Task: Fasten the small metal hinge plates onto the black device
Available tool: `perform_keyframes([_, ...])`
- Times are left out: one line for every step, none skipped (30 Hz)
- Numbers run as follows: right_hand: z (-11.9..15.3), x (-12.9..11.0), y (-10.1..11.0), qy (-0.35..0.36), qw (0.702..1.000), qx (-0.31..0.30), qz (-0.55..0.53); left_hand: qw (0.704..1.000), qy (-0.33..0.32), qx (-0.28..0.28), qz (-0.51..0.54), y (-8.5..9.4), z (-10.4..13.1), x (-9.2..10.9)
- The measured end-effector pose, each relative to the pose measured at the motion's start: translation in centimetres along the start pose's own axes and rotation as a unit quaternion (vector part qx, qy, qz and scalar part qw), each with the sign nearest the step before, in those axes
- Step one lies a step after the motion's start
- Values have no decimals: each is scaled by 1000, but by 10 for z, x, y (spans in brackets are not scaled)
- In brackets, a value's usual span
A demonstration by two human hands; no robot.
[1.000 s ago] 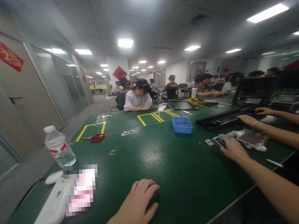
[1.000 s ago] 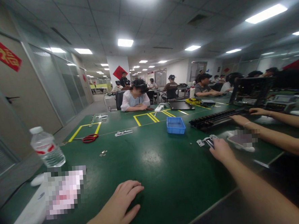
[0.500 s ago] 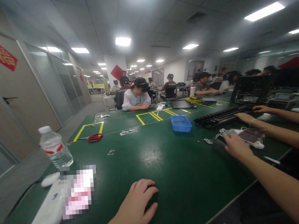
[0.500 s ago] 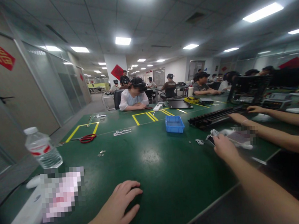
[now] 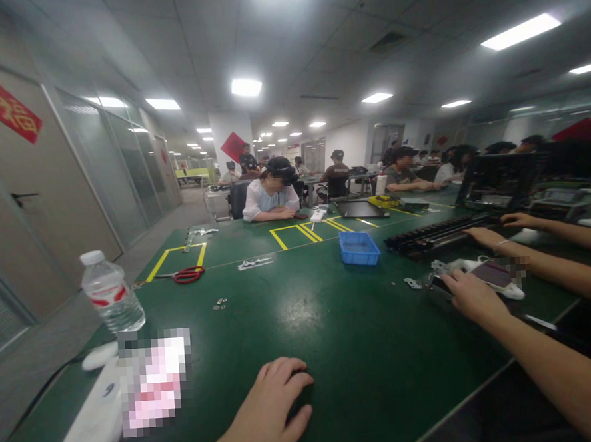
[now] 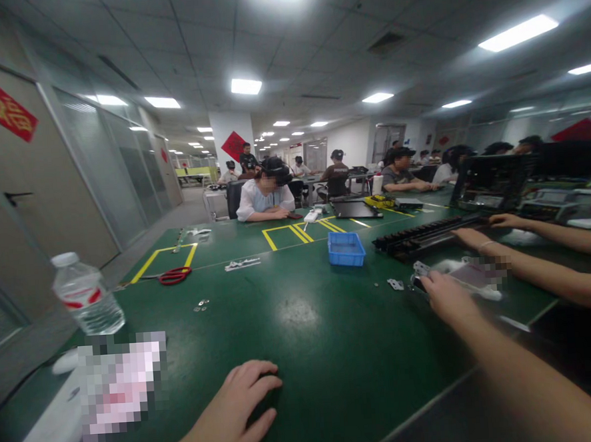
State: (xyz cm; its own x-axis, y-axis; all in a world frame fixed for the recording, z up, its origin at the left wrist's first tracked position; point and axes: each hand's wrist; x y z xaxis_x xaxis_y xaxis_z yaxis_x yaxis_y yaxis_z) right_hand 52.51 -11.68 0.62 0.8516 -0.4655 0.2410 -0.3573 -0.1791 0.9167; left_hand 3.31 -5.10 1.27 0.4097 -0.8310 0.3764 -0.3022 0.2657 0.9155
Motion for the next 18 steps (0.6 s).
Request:
perform_keyframes([0,0,0,-1,1000,-2,1,1000,-2,3,-1,0,0,0])
perform_keyframes([0,-1,1,-5,1000,-5,1,1000,-5,7,-1,-1,0,-1])
perform_keyframes([0,-1,2,-8,1000,-8,-1,1000,-8,10,-2,-1,0,-1])
perform_keyframes([1,-1,3,-9,1000,-12,-3,1000,-10,11,-3,-1,0,-1])
perform_keyframes([1,-2,5,-8,1000,-16,-6,1000,-11,10,-3,-1,-1,-1])
perform_keyframes([1,-2,6,-8,1000,-19,-11,1000,-10,9,-3,-1,-1,-1])
perform_keyframes([0,-3,8,-12,1000,-21,-19,1000,-9,6,-3,-1,-1,0])
perform_keyframes([0,-3,10,-20,999,-19,-32,1000,-8,5,-3,0,-1,0])
perform_keyframes([-1,-3,11,-39,998,-15,-56,1000,-7,4,-3,0,-1,0])
perform_keyframes([-2,-3,13,-63,994,-13,-86,1000,-8,4,-3,1,-1,1])
perform_keyframes([-4,-3,15,-87,990,-12,-113,1000,-9,7,-4,1,-1,1])
perform_keyframes([-6,-3,16,-110,984,-12,-141,1000,-11,9,-4,2,-1,1])
perform_keyframes([-9,-2,17,-130,976,-14,-175,1000,-13,11,-4,2,-1,1])
perform_keyframes([-11,-1,18,-151,965,-20,-215,1000,-14,12,-5,2,-1,1])
perform_keyframes([-13,-1,20,-175,948,-30,-263,1000,-14,11,-5,1,-1,1])
perform_keyframes([-15,0,20,-202,927,-40,-313,1000,-13,10,-5,1,0,0])
perform_keyframes([-16,0,21,-233,901,-49,-363,1000,-13,9,-6,0,0,0])
perform_keyframes([-17,1,21,-263,874,-57,-405,1000,-12,9,-7,0,0,0])
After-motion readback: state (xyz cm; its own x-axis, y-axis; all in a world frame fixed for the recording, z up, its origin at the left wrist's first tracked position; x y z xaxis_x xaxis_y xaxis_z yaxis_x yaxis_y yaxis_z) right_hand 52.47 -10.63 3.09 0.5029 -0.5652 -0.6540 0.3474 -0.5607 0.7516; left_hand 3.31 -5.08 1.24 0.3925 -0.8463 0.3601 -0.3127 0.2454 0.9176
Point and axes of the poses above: each hand's wrist, its own z-axis away from the middle knuckle, its own y-axis out of the back of the hand, x = y × z, and after that the axes turned 2 degrees about -z, right-handed
